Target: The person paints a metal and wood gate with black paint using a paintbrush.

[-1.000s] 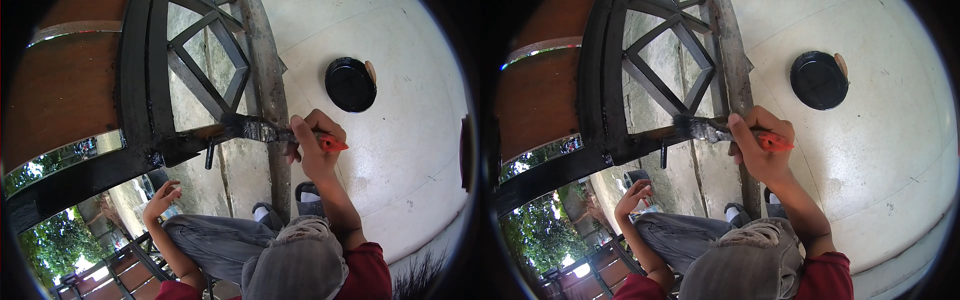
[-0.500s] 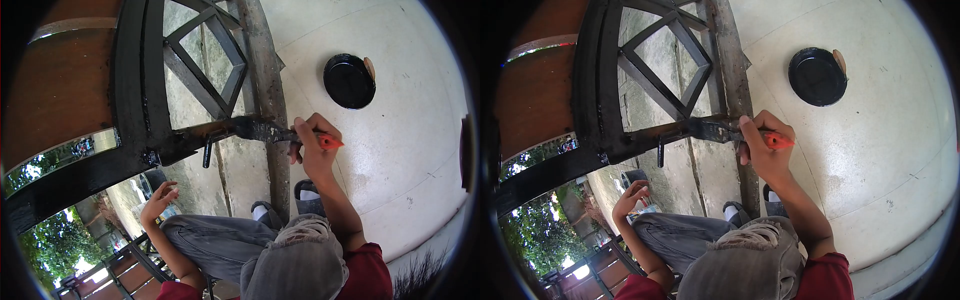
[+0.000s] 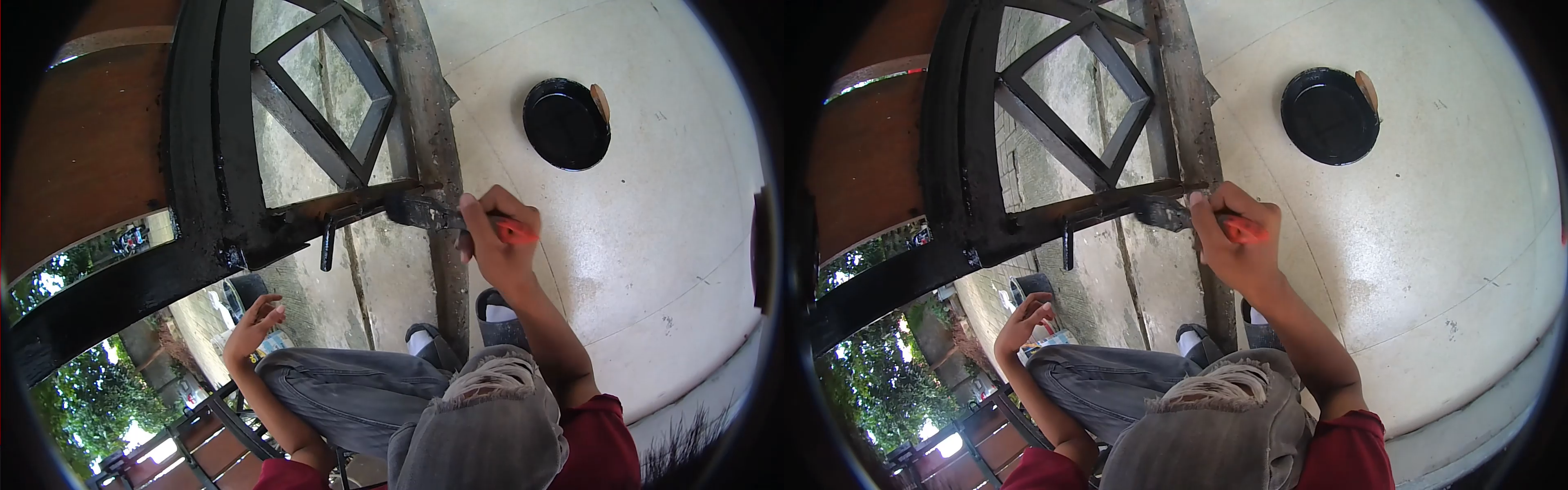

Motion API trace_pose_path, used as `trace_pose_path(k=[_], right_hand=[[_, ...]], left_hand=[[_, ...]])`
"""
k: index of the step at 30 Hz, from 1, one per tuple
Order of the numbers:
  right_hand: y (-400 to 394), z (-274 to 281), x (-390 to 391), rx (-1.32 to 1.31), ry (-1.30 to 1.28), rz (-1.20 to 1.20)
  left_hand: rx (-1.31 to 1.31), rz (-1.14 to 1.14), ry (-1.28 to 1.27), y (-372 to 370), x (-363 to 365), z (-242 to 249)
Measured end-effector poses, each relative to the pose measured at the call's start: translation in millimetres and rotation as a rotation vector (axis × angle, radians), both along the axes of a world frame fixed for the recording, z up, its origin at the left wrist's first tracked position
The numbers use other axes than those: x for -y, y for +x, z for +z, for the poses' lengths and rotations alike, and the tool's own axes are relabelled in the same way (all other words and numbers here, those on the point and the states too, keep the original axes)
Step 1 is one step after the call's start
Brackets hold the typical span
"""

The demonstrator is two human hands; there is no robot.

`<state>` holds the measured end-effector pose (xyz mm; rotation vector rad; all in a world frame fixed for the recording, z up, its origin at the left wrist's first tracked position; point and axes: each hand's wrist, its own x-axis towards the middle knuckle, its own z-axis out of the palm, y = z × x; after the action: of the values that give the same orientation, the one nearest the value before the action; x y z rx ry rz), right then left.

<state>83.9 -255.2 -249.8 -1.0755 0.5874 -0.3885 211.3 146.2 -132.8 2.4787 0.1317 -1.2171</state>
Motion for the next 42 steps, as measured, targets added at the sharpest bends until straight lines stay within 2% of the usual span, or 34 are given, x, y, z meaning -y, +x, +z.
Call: trace_pose_path(k=[2, 4, 6, 8, 9, 11, 14, 16, 17, 19, 21, 24, 26, 28, 29, 32, 34, 36, 38, 40, 41, 42], right_hand=[[-6, 10, -5, 0.037, 0.054, -0.017], [-1, -7, -18, 0.157, -0.156, -0.01], [8, -23, -15, 0.12, -0.238, 0.011], [5, -12, 0, 0.014, -0.041, -0.01], [-2, 6, 1, 0.056, 0.057, -0.04], [1, 0, -11, 0.079, 0.024, -0.013], [14, -21, -8, 0.095, -0.071, 0.015], [8, -13, 8, -0.02, 0.083, -0.022], [2, -6, 6, 0.104, 0.113, -0.068], [5, -12, -6, 0.116, 0.072, -0.019], [13, -37, -14, 0.102, 0.031, 0.03], [7, -18, 11, 0.019, 0.122, -0.019], [4, -9, 1, 0.082, 0.154, -0.061], [9, -23, -15, 0.158, -0.016, 0.017], [15, -35, -14, 0.118, 0.106, 0.022], [7, -23, 9, 0.0, 0.075, -0.024], [1, -13, -4, 0.023, 0.098, -0.017], [4, -42, -24, 0.125, -0.181, -0.005], [12, -48, -8, 0.059, -0.208, 0.017], [7, -32, 7, -0.073, 0.108, 0.023], [3, -16, 5, 0.033, 0.105, -0.02], [4, -21, -4, 0.029, 0.114, -0.02]], left_hand=[[0.019, 0.034, -0.032, -2, 5, 3], [0.009, 0.022, -0.036, -2, 5, 2], [0.006, 0.015, -0.042, -3, 4, 2], [0.03, -0.024, 0.015, -1, 3, 2], [0.02, -0.019, 0.025, -4, 1, 4], [0.016, 0.058, -0.029, -4, 4, 5], [-0.009, -0.007, 0.002, -2, -3, -1], [-0.011, -0.032, 0.075, 2, -3, -1], [0.012, -0.01, 0.02, 0, -1, 0], [0.028, 0.025, -0.059, -4, 4, 3], [-0.004, -0.009, -0.022, -1, -4, 1], [-0.016, -0.032, 0.055, 0, -1, 0], [0.036, 0.027, -0.045, -3, 3, 3], [0.037, 0.042, -0.055, -4, 7, 3], [0.011, 0.011, -0.004, -3, 5, 3], [-0.009, -0.044, 0.074, -1, 2, 2], [0.034, 0.008, -0.037, -4, 9, 4], [0.021, 0.014, -0.052, -4, 13, 6], [-0.041, 0.028, 0.043, 0, 14, 5], [-0.028, 0.009, 0.082, -2, 17, 5], [0.002, 0.027, 0.026, -4, 19, 6], [0.031, 0.044, -0.031, -6, 20, 9]])
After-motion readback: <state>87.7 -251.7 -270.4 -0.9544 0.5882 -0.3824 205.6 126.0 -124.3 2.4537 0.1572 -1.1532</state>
